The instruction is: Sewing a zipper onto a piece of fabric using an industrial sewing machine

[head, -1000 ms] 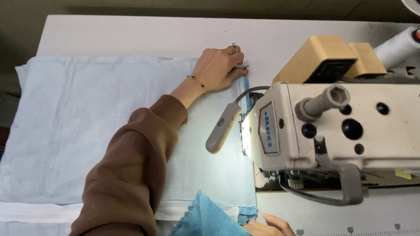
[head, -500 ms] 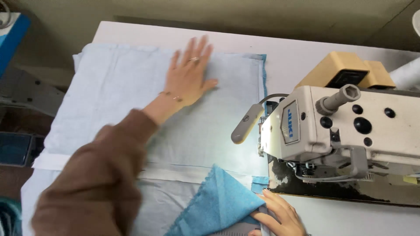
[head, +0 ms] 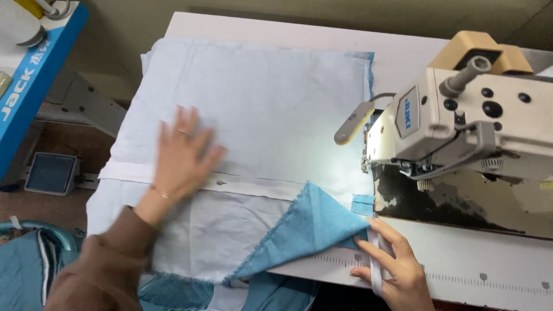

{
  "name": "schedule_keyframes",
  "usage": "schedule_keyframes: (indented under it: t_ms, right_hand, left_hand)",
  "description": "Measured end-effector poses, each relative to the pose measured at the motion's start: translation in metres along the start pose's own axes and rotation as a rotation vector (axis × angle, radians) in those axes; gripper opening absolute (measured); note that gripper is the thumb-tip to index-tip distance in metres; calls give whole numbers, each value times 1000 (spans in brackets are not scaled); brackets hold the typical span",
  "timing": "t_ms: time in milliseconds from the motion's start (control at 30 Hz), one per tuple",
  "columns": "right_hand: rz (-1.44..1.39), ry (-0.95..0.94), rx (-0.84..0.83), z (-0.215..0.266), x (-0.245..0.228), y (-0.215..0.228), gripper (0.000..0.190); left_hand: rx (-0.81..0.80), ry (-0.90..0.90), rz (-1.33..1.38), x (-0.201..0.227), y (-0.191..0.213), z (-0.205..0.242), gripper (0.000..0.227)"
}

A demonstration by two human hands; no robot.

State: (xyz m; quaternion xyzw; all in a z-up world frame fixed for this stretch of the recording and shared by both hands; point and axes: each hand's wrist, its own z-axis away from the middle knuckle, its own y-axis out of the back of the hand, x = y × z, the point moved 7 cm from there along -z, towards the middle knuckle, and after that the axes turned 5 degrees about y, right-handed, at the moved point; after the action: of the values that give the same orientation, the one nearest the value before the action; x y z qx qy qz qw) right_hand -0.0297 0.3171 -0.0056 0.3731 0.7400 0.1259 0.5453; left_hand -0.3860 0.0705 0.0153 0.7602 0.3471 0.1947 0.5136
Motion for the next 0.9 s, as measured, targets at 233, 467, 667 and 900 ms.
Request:
schedule_keyframes:
  t_ms: [233,467,667,900]
  right_hand:
    - [79,-62,86,49,-33,12,58]
    - [224,142,204,71,-64,7,26]
    - [142,242,178,65,-71,17,18]
    - [122,207,212,71,-61,20,18]
  left_hand:
    - [-428,-161,610,238,45,60,76]
    - [-330,-114,1097,276,59,97,43]
    - [-205,-82,1089,284,63,115,35]
    - [-159,-147,940,293,68,113,35]
